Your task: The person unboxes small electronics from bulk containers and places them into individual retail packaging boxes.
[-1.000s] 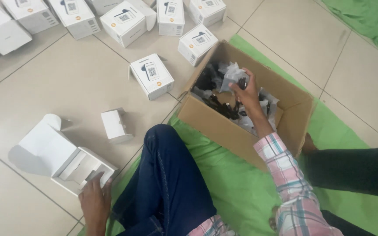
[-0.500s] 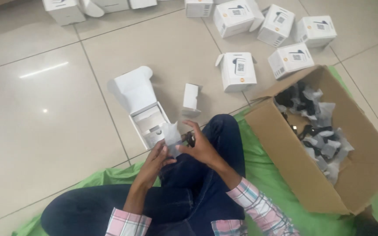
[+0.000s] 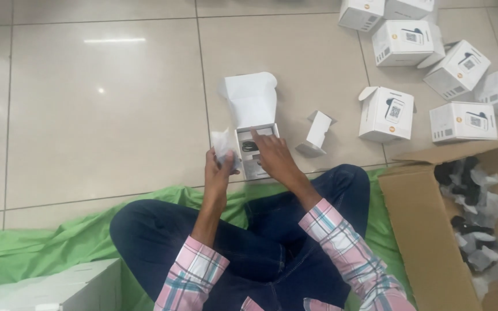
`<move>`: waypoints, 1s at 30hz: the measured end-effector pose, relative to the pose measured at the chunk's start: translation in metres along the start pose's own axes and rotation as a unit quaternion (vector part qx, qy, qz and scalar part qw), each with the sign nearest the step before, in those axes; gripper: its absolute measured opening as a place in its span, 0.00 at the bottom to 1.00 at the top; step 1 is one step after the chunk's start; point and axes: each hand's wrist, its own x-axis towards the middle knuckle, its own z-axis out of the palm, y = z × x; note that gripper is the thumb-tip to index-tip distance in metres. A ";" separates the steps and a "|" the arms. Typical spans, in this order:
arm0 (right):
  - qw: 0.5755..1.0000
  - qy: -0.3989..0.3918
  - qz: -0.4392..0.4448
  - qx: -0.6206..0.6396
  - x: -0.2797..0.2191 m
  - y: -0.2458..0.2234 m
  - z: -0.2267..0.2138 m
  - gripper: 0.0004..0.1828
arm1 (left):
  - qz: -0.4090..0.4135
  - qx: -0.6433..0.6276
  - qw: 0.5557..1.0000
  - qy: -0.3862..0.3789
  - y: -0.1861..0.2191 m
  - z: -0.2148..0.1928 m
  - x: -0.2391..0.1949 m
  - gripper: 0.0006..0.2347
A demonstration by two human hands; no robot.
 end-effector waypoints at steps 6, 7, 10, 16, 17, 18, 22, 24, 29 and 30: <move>0.985 0.154 -0.057 -0.058 -0.002 -0.028 -0.022 0.36 | 0.036 0.004 0.999 -0.020 -0.007 0.008 -0.002 0.26; 0.979 0.188 -0.084 -0.010 -0.007 -0.030 -0.024 0.30 | 0.029 0.009 0.999 -0.041 -0.005 0.010 -0.004 0.28; 0.968 0.189 -0.162 0.024 -0.014 -0.031 -0.029 0.23 | 0.020 0.042 0.996 -0.078 0.018 0.019 -0.014 0.33; 0.978 0.062 -0.151 0.132 -0.013 -0.018 -0.022 0.24 | 0.021 0.075 0.990 -0.117 0.024 0.023 -0.018 0.35; 0.972 0.032 -0.104 0.208 -0.013 -0.015 -0.018 0.25 | 0.022 0.061 0.992 -0.111 0.023 0.023 -0.017 0.32; 0.972 0.031 -0.104 0.209 -0.016 -0.011 -0.012 0.25 | 0.021 0.062 0.992 -0.110 0.007 0.018 -0.013 0.32; 0.942 0.011 -0.043 0.332 -0.027 -0.004 0.006 0.33 | 0.010 0.069 0.997 -0.039 -0.018 0.010 -0.004 0.21; 0.925 -0.002 -0.018 0.379 -0.035 -0.006 0.009 0.37 | -0.012 0.084 0.996 -0.013 -0.019 0.009 -0.004 0.20; 0.962 0.070 -0.011 0.262 -0.053 -0.001 0.019 0.35 | 0.061 0.224 0.971 -0.066 -0.035 0.006 -0.003 0.19; 0.962 0.070 -0.008 0.263 -0.057 0.002 0.021 0.35 | 0.058 0.224 0.971 -0.067 -0.029 0.011 -0.005 0.19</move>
